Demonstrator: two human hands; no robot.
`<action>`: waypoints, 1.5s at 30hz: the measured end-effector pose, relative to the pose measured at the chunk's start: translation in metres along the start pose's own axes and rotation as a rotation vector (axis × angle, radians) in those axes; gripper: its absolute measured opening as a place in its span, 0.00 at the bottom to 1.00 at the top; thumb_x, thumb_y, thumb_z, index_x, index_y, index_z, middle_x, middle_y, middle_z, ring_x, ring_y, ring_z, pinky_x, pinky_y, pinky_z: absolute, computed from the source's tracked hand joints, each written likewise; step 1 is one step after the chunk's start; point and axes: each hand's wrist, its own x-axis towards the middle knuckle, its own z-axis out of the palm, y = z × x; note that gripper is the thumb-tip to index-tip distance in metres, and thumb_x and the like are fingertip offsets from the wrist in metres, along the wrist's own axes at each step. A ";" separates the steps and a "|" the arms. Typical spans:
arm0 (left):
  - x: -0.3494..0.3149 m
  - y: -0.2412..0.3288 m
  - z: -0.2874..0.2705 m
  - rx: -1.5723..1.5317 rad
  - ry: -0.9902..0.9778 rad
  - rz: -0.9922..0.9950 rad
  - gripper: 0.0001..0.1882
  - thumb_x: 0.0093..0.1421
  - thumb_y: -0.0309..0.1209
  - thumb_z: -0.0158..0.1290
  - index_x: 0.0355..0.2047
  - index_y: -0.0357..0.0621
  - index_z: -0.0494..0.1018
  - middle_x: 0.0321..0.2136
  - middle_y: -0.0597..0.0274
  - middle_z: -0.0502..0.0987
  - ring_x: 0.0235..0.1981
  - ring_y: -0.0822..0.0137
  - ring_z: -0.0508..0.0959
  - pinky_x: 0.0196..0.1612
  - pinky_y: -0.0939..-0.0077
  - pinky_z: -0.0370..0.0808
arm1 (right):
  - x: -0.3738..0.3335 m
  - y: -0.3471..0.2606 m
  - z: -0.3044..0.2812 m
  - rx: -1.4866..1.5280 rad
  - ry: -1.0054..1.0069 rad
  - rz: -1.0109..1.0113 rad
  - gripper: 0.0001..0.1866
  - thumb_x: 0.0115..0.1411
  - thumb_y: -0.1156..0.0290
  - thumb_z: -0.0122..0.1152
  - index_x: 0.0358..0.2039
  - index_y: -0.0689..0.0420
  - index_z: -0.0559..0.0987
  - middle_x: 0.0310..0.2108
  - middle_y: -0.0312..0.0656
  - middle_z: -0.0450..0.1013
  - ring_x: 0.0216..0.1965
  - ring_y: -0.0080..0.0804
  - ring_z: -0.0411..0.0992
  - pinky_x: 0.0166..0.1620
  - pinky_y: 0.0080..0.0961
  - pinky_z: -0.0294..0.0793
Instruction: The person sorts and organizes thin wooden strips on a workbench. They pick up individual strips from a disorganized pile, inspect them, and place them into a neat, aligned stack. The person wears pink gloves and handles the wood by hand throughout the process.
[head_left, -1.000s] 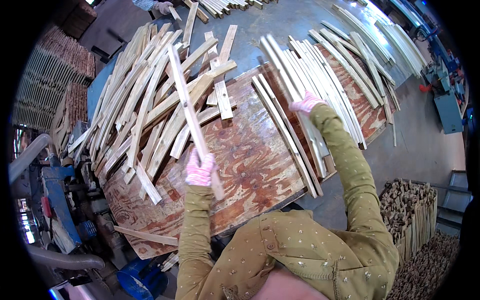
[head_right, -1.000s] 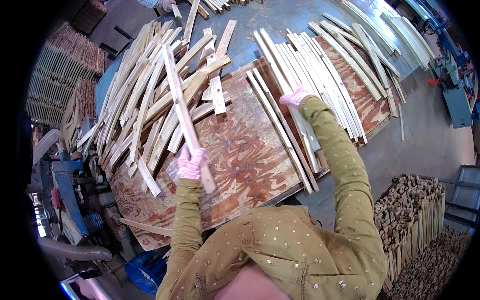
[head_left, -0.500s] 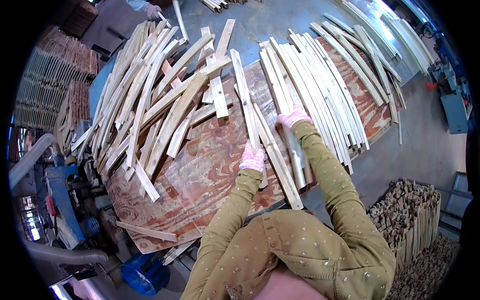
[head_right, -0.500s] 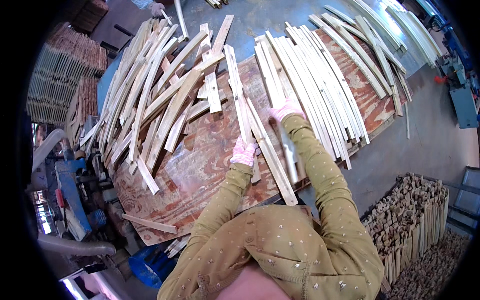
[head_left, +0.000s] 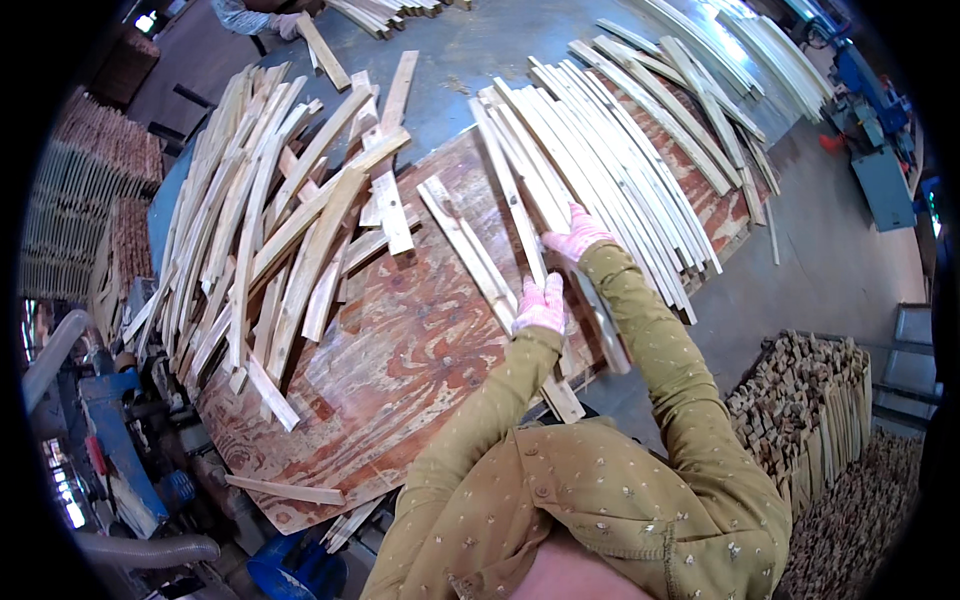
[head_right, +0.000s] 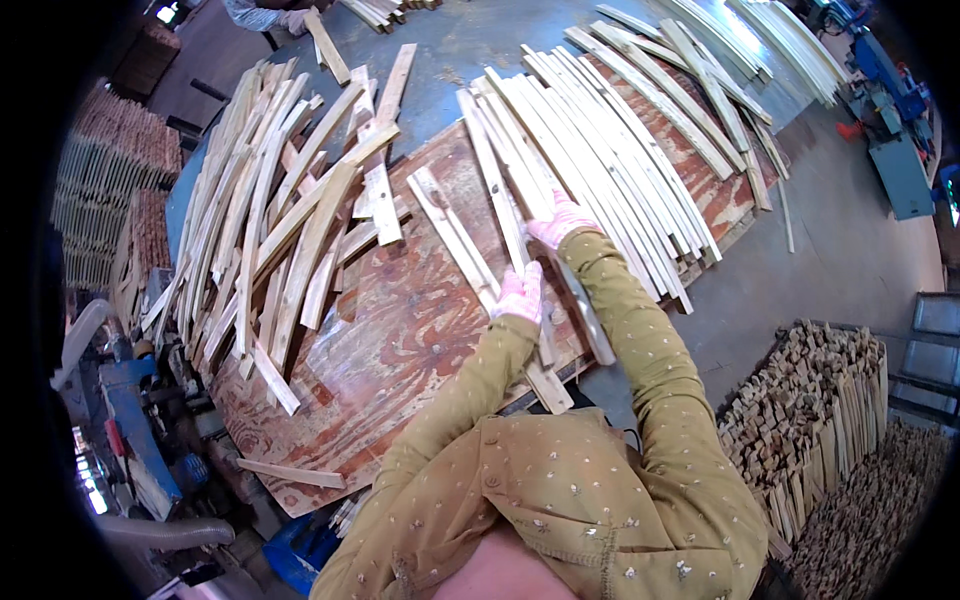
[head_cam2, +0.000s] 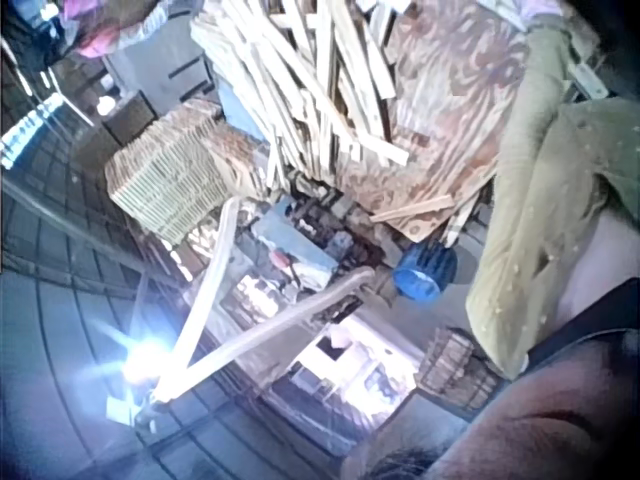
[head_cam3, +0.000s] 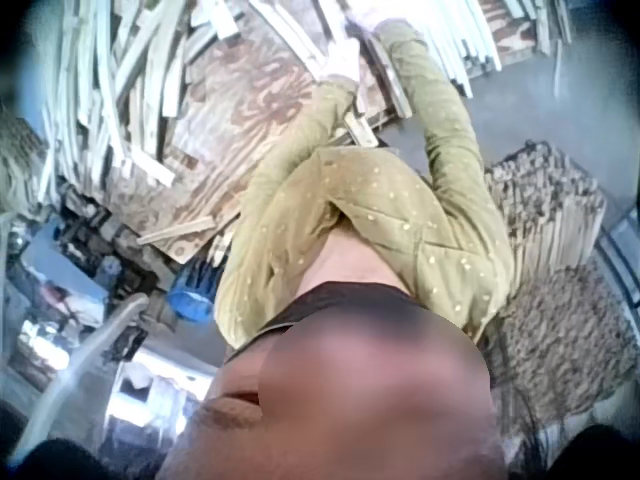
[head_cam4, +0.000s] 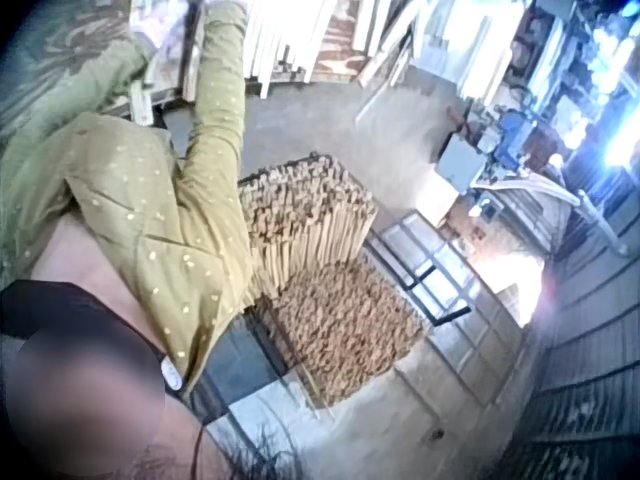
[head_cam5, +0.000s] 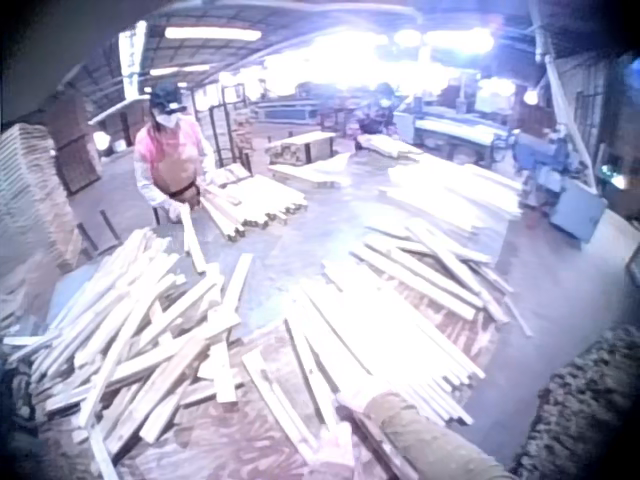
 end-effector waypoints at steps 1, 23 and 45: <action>0.006 -0.002 0.007 0.120 -0.071 0.000 0.46 0.60 0.61 0.42 0.61 0.29 0.54 0.52 0.34 0.69 0.55 0.42 0.69 0.57 0.61 0.64 | -0.020 -0.021 -0.005 0.062 0.002 0.019 0.41 0.54 0.49 0.61 0.62 0.60 0.61 0.53 0.59 0.69 0.56 0.51 0.67 0.59 0.35 0.65; -0.001 0.094 0.008 0.626 -0.258 -0.072 0.39 0.52 0.61 0.53 0.48 0.36 0.71 0.46 0.42 0.75 0.52 0.49 0.74 0.55 0.61 0.68 | -0.048 0.109 -0.047 -0.646 0.477 -0.377 0.28 0.57 0.69 0.51 0.59 0.54 0.65 0.60 0.48 0.62 0.57 0.44 0.65 0.58 0.42 0.63; 0.024 0.002 -0.369 1.159 0.458 0.034 0.27 0.55 0.50 0.54 0.50 0.46 0.69 0.44 0.50 0.76 0.44 0.50 0.77 0.45 0.59 0.75 | -0.092 0.037 0.023 -0.458 0.417 -0.767 0.30 0.58 0.63 0.57 0.60 0.57 0.65 0.58 0.52 0.64 0.58 0.53 0.62 0.60 0.46 0.61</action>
